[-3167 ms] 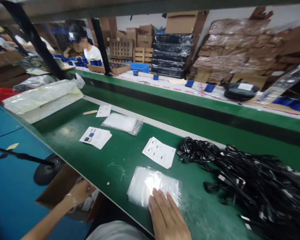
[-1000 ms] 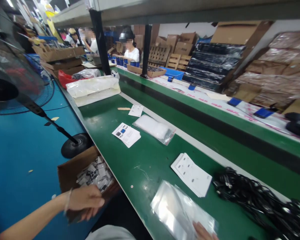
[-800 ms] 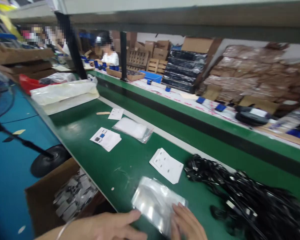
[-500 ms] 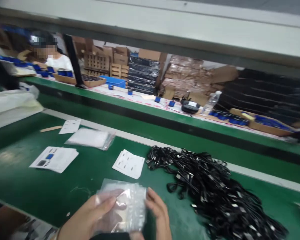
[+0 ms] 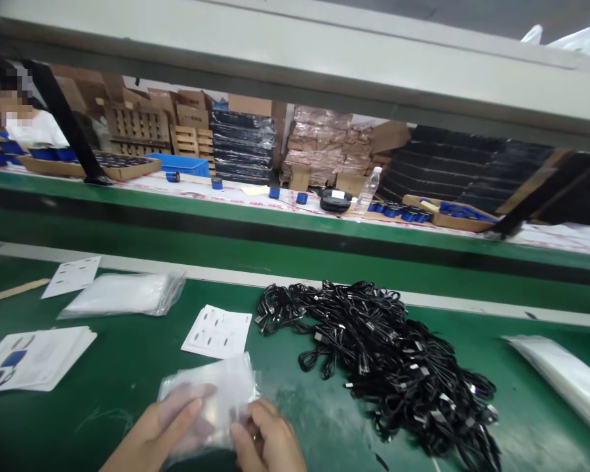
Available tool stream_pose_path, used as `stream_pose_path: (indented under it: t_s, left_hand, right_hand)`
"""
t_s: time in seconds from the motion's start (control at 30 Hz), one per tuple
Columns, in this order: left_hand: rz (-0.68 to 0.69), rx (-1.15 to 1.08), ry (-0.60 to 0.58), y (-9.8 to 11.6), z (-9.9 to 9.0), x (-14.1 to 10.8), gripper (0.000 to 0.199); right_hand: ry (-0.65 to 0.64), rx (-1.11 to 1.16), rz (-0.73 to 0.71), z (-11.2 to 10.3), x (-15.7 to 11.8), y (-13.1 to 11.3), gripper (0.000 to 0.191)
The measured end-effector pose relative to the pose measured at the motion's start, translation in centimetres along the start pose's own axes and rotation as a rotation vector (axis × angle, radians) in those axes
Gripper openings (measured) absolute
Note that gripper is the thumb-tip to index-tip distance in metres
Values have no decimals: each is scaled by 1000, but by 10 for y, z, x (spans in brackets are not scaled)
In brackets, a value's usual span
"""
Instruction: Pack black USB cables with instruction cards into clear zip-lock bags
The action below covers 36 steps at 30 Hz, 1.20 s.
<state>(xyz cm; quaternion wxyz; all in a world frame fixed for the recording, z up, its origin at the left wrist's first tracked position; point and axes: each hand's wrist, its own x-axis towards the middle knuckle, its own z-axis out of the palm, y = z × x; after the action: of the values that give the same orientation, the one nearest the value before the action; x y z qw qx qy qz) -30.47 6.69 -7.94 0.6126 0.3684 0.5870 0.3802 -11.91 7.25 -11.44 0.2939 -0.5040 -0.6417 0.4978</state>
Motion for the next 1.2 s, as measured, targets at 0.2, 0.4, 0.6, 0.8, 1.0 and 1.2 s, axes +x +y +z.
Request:
stream_pose_path:
  t_s: [0.2,0.4,0.6,0.8,1.0,1.2]
  left_hand:
    - [39,-15,99,9,0,8,51]
    - [85,404,239,1,-36,15,48]
    - [280,618,267,-2,-46,17,44]
    - [427,939,424,-9,-54,18,42]
    - [445,905,434,-11,-57,18,38]
    - [546,900,509,-6,-48,18,39]
  right_hand:
    - [-66,183,201,-13,7,-16,34]
    - [-31,142,300,-13,16,-31,30]
    - [68,-170,125,-7,21,-35,27]
    - [98,-372,81,-9,19,-35,28]
    - [202,-317,-16,-12,15,-33,27]
    - [224,-127,-37,-10,20,-42,33]
